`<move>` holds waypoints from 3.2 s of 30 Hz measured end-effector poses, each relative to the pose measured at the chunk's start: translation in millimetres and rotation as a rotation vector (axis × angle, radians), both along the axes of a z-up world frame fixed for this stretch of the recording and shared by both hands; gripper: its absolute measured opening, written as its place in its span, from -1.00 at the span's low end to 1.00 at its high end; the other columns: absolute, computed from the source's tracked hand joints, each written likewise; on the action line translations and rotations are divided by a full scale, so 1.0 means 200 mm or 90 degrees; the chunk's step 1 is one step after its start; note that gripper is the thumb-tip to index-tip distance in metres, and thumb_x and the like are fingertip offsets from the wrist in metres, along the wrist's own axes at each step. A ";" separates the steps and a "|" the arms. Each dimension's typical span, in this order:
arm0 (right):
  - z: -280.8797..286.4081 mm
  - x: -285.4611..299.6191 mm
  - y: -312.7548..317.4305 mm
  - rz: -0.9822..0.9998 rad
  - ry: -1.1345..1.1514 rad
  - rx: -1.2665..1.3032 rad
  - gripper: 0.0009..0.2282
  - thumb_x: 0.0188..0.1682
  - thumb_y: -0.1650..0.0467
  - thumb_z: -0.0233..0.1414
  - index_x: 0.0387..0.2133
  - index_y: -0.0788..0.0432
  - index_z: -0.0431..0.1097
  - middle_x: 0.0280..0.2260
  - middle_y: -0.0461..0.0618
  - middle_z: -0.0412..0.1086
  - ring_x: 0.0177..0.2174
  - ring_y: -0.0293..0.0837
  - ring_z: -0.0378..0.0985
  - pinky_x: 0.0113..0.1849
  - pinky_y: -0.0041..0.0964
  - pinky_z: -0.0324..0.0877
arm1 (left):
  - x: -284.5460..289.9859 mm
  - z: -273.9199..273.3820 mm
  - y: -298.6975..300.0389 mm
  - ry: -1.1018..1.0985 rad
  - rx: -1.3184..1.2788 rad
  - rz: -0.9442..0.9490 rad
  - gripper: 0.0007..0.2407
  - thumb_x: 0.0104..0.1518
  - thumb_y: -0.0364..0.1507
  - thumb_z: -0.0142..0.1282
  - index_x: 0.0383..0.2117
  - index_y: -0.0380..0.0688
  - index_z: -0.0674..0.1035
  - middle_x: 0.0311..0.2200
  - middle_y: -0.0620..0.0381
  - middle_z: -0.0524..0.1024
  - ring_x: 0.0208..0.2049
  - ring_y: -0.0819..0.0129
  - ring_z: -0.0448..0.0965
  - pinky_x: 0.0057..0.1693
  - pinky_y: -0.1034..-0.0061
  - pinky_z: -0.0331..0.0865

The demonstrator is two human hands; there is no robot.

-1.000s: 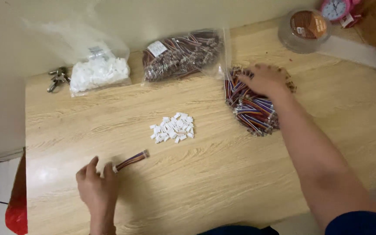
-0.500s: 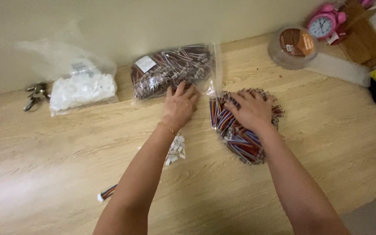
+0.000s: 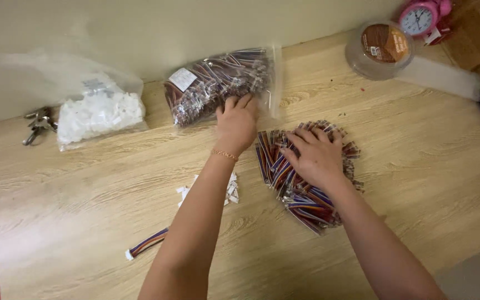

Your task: Attaching white plastic connectors to the ends of multi-colored ribbon cables

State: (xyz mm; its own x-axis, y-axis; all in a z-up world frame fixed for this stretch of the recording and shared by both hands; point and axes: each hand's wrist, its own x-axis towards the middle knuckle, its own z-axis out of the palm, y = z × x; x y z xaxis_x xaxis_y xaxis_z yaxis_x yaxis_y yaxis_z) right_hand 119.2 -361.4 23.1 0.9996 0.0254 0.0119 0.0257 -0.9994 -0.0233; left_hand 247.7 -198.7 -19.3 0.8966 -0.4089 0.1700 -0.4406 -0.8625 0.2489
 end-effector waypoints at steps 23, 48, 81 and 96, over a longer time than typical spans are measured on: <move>-0.41 -0.67 0.03 -0.009 -0.247 0.074 -0.27 -0.24 -0.09 -0.08 0.25 -0.20 0.01 0.30 0.14 -0.26 0.23 0.49 -0.41 0.06 0.52 -0.25 | -0.21 -0.13 -0.06 0.128 -0.063 0.166 -0.75 -0.02 -0.16 0.15 -0.23 0.16 0.56 -0.28 0.11 0.55 -0.19 0.04 0.55 -0.09 0.15 0.38; -0.40 -0.27 0.11 0.073 -0.312 0.106 -0.45 -0.10 0.04 -0.02 0.19 -0.18 0.19 0.25 0.16 -0.05 0.19 0.61 -0.27 -0.02 0.59 -0.03 | -0.27 0.56 0.42 0.137 -0.644 0.004 -0.75 0.09 -0.54 0.13 -0.10 0.01 0.60 -0.33 -0.01 0.61 -0.33 0.29 0.62 -0.15 0.42 0.52; 0.25 -0.65 0.39 -0.081 0.072 0.870 -0.80 0.01 0.36 0.11 -0.56 0.22 0.45 -0.65 -0.03 0.41 -0.55 -0.31 0.43 -0.39 -0.45 0.40 | -1.29 0.29 0.62 0.627 -0.729 0.055 -0.85 0.14 -0.41 0.14 -0.30 -0.24 0.62 -0.50 0.09 0.57 -0.47 0.48 0.57 -0.30 0.68 0.50; 0.27 -0.66 0.43 -0.088 0.072 0.922 -0.88 -0.03 0.44 0.13 -0.43 0.31 0.44 -0.55 0.04 0.46 -0.50 -0.28 0.50 -0.37 -0.44 0.52 | -1.30 0.38 0.61 0.621 -0.759 0.028 -0.87 0.15 -0.42 0.11 -0.37 -0.23 0.62 -0.62 0.11 0.52 -0.49 0.48 0.53 -0.29 0.64 0.47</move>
State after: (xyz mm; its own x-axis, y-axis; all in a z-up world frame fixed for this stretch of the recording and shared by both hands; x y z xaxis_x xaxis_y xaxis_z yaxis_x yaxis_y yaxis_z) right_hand -13.4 -275.2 77.3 0.9903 -0.0347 -0.1343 -0.1370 -0.0943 -0.9861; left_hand -11.6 -76.8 56.4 0.8571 -0.4375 -0.2719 0.3177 0.0334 0.9476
